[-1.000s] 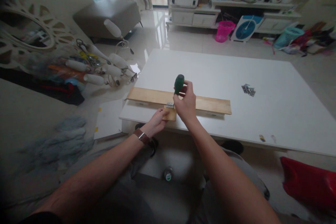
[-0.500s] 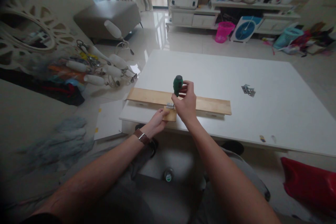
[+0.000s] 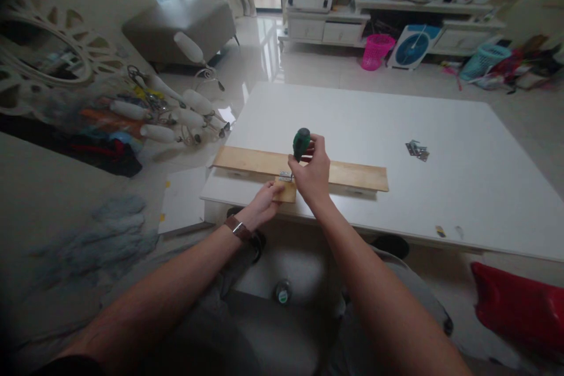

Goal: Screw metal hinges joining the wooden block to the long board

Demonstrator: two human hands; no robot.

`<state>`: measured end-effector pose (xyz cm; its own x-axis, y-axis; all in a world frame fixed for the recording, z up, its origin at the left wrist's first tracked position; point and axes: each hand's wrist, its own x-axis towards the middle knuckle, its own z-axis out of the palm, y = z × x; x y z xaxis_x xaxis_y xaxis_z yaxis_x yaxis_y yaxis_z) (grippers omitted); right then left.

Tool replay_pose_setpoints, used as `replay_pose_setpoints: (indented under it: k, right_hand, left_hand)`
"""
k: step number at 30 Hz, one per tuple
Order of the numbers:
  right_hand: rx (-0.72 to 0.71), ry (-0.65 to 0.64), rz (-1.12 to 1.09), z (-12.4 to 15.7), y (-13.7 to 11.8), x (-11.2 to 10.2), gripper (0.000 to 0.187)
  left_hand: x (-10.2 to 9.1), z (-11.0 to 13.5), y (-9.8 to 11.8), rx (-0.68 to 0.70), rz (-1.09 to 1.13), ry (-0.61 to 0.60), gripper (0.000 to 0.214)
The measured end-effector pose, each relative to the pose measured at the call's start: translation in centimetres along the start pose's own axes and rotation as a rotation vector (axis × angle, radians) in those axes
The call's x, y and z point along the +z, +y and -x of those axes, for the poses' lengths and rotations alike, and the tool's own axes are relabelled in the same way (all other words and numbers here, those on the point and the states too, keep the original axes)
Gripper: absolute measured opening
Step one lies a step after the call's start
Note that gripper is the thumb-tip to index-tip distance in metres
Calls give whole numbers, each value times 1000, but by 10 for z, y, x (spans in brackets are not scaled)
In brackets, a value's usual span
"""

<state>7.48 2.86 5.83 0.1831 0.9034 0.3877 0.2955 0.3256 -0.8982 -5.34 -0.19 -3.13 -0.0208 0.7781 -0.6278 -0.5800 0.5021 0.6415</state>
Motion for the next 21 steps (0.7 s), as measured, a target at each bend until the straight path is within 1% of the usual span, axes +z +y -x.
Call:
replay_pose_setpoints:
  k: [6,9,12,17,21]
  right_hand:
    - [9,22,-57,1,-2,1,44]
    - [-17,20,-30,1,-2,2,41]
    - [-14,19,8,0,-1,1,38]
    - [3,44,-51,0,0,2,41]
    - [-13,45,-44,1,-1,2,39]
  left_hand:
    - [0,-1,0,3,26,3,32]
    - [-1,-2,-1,3,28,-2,34]
    - [-1,-3,-2,8,26,2,35]
    - [-1,-2,-2,3,29,4,33]
    - [-1,-2,-1,3,13,2,31]
